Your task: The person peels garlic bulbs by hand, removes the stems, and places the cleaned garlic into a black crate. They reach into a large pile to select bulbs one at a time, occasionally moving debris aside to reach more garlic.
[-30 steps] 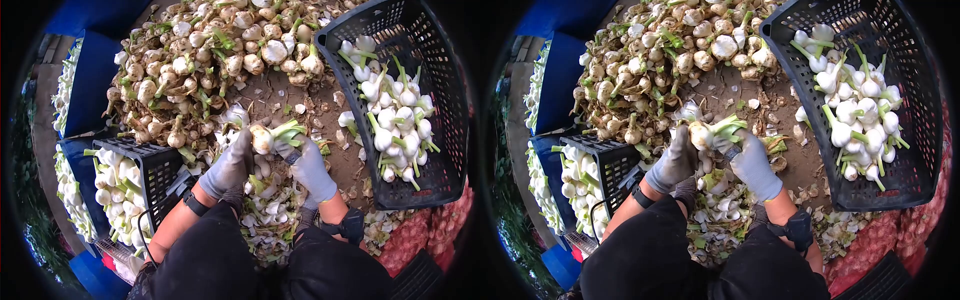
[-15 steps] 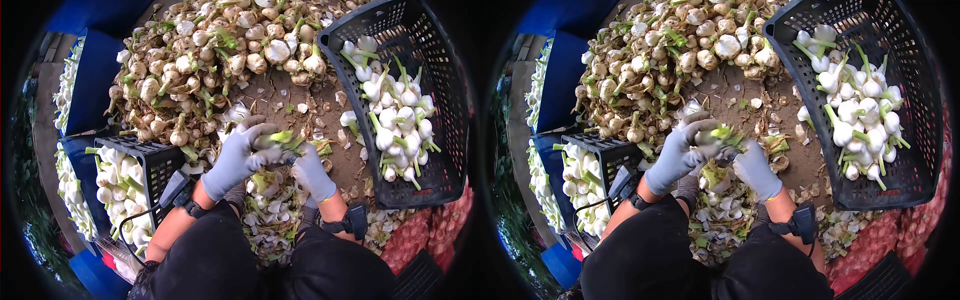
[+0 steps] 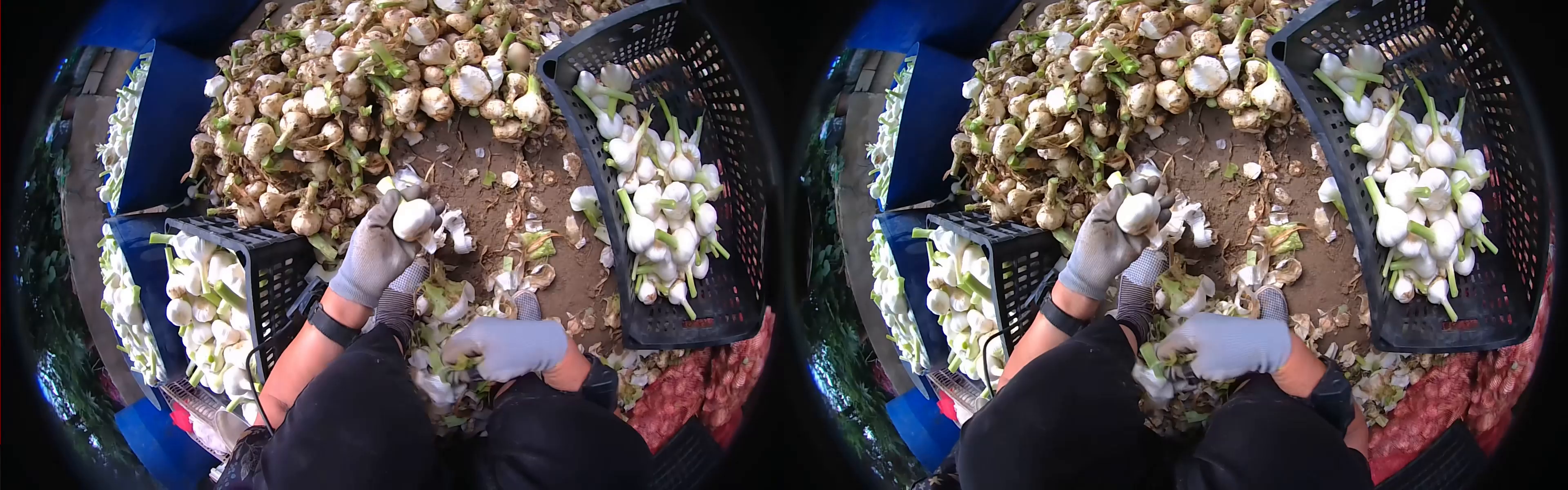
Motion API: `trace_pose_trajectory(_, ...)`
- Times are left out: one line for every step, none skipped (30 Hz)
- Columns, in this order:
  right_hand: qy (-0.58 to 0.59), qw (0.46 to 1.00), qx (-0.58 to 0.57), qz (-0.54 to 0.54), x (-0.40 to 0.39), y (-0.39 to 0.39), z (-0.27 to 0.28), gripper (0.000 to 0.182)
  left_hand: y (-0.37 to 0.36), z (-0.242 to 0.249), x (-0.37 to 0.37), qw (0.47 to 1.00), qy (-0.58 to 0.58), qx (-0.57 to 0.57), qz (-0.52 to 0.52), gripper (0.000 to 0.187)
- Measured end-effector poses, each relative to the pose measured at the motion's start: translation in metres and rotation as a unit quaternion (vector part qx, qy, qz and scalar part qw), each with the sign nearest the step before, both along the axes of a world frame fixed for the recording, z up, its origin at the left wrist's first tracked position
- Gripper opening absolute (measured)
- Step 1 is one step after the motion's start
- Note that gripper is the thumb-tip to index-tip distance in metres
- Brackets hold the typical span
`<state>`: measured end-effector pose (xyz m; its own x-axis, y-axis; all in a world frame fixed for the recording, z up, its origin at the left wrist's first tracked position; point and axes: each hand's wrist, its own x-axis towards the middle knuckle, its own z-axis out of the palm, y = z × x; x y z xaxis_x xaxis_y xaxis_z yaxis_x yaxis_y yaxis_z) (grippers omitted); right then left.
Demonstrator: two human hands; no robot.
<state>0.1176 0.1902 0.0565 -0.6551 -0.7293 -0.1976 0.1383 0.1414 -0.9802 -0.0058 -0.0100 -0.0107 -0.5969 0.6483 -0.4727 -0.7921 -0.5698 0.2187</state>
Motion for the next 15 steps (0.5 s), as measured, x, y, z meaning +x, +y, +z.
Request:
trace_pose_trajectory(-0.065,0.998,-0.018,0.000,-0.004,0.005,0.002,0.023,-0.003,-0.005,-0.002,0.995,-0.067,0.059,0.039,0.035)
trace_pose_trajectory(-0.129,0.991,-0.034,-0.002,-0.010,0.009,0.006,0.023,-0.005,-0.008,-0.003,0.995,-0.065,0.058,0.039,0.035)
trace_pose_trajectory(-0.140,0.981,0.083,-0.108,-0.019,0.008,0.017,0.027,-0.005,-0.010,-0.002,0.989,-0.109,0.094,0.037,0.038)
trace_pose_trajectory(0.007,0.943,0.303,-0.134,-0.021,0.004,0.013,0.030,-0.003,-0.010,-0.002,0.979,-0.151,0.130,0.034,0.041)
trace_pose_trajectory(0.154,0.838,0.502,-0.150,-0.022,0.001,0.004,0.033,0.001,-0.008,-0.002,0.979,-0.150,0.133,0.033,0.041)
trace_pose_trajectory(0.153,0.837,0.504,-0.151,-0.023,-0.001,-0.009,0.033,0.006,-0.003,0.000,0.986,-0.134,0.087,0.042,0.043)
trace_pose_trajectory(0.035,0.909,0.290,-0.297,-0.024,-0.002,-0.024,0.032,0.010,-0.001,0.002,0.991,-0.119,0.039,0.050,0.045)
trace_pose_trajectory(-0.085,0.902,0.051,-0.420,-0.024,-0.004,-0.036,0.031,0.015,-0.002,0.004,0.994,-0.094,0.013,0.047,0.041)
trace_pose_trajectory(-0.086,0.900,0.052,-0.423,-0.028,-0.007,-0.045,0.031,0.018,0.002,0.007,0.994,-0.096,0.013,0.043,0.041)
trace_pose_trajectory(-0.139,0.901,0.052,-0.408,-0.036,-0.010,-0.050,0.027,0.023,0.010,0.008,0.999,-0.051,-0.005,-0.001,0.038)
trace_pose_trajectory(-0.193,0.899,0.051,-0.391,-0.041,-0.012,-0.050,0.024,0.025,0.014,0.010,0.999,-0.006,-0.024,-0.044,0.036)
trace_pose_trajectory(-0.231,0.869,-0.078,-0.430,-0.039,-0.008,-0.040,0.020,0.024,0.008,0.010,0.999,0.009,-0.052,-0.005,0.032)
trace_pose_trajectory(-0.224,0.870,-0.170,-0.404,-0.035,0.007,-0.026,0.022,0.023,0.009,0.010,0.998,0.009,-0.055,-0.003,0.032)
trace_pose_trajectory(-0.206,0.830,-0.308,-0.416,-0.030,0.012,-0.028,0.025,0.022,0.010,0.011,0.996,0.015,-0.091,0.015,0.035)
trace_pose_trajectory(-0.185,0.773,-0.438,-0.420,-0.026,0.018,-0.029,0.028,0.021,0.011,0.012,0.991,0.020,-0.125,0.033,0.038)
